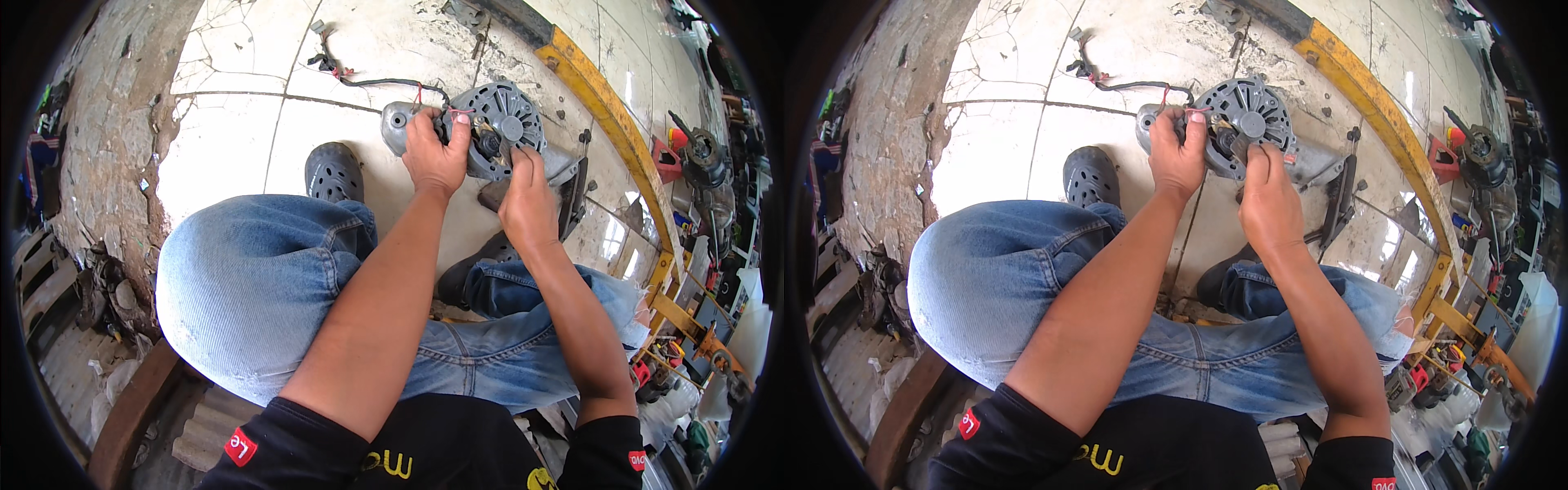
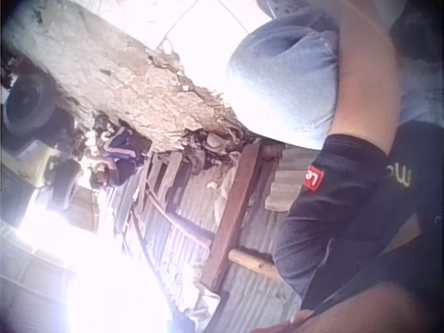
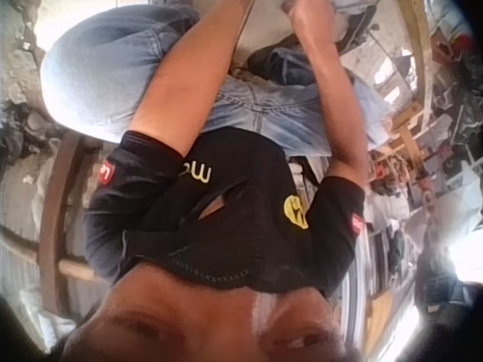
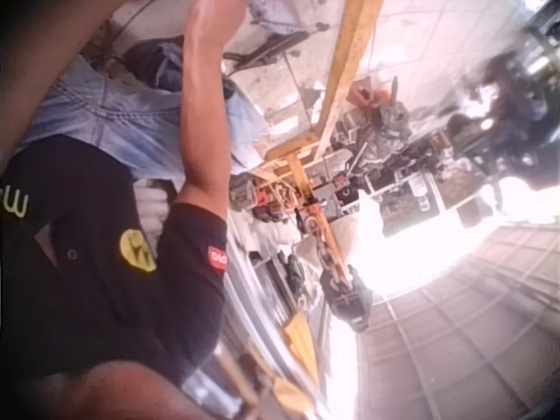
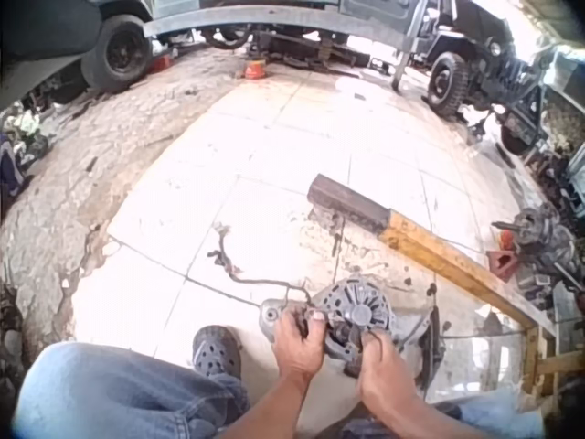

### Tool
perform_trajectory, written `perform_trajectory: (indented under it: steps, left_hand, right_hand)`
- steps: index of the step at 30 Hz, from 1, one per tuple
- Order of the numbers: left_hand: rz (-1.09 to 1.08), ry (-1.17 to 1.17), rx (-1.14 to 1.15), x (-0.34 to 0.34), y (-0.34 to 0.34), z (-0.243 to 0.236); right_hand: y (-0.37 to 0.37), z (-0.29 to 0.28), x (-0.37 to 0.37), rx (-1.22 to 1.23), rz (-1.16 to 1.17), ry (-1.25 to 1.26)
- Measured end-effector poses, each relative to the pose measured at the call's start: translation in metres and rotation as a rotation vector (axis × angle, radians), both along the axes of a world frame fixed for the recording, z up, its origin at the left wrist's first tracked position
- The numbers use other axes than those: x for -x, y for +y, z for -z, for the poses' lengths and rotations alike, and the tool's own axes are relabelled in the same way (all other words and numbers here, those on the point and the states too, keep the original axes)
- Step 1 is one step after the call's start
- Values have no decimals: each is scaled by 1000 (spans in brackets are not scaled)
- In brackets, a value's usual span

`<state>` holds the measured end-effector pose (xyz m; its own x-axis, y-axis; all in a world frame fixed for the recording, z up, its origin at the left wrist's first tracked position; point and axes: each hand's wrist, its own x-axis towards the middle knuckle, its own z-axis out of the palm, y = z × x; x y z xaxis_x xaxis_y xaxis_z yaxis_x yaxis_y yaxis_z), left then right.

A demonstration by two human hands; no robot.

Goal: The person sits on the floor and uses a screwdriver to adjust components inside an alternator. They then use a metal file to scrape the surface of the internal parts.

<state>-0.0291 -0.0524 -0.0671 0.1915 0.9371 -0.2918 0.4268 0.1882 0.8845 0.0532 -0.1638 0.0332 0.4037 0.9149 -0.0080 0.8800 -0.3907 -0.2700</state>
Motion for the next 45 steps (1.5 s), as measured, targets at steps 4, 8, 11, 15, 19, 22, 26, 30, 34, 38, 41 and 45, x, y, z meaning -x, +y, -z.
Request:
perform_trajectory:
  steps: [4,8,11,15,19,22,26,30,34,38,41,45]
  left_hand:
    - [6,-5,-17,1,1,2]
    - [22,0,-25,1,1,1]
    - [10,-7,-18,1,0,1]
    - [23,8,-25,2,2,3]
    - [41,13,-12,1,2,-1]
    - [27,8,-30,0,1,2]
    - [41,8,-18,1,2,4]
    - [58,2,-26,0,0,3]
    - [49,8,-34,-2,-1,5]
    - [111,1,10,0,7,6]
    - [146,-79,73,1,19,15]
    - [154,-75,55,1,34,4]
  right_hand:
    - [3,1,2,57,1,5]
    - [0,2,0,6,2,-1]
    - [0,3,0,-11,-15,-31]
    - [7,1,3,73,4,5]
    - [3,3,0,20,2,-11]
    - [2,2,1,8,0,-25]
    - [8,-5,-1,84,20,34]
    - [4,-5,-5,57,28,47]
    - [8,-10,-5,129,28,53]
    - [7,-17,-19,120,4,161]
    - [3,-30,-35,-6,33,205]
    - [-1,-49,-66,-134,218,155]
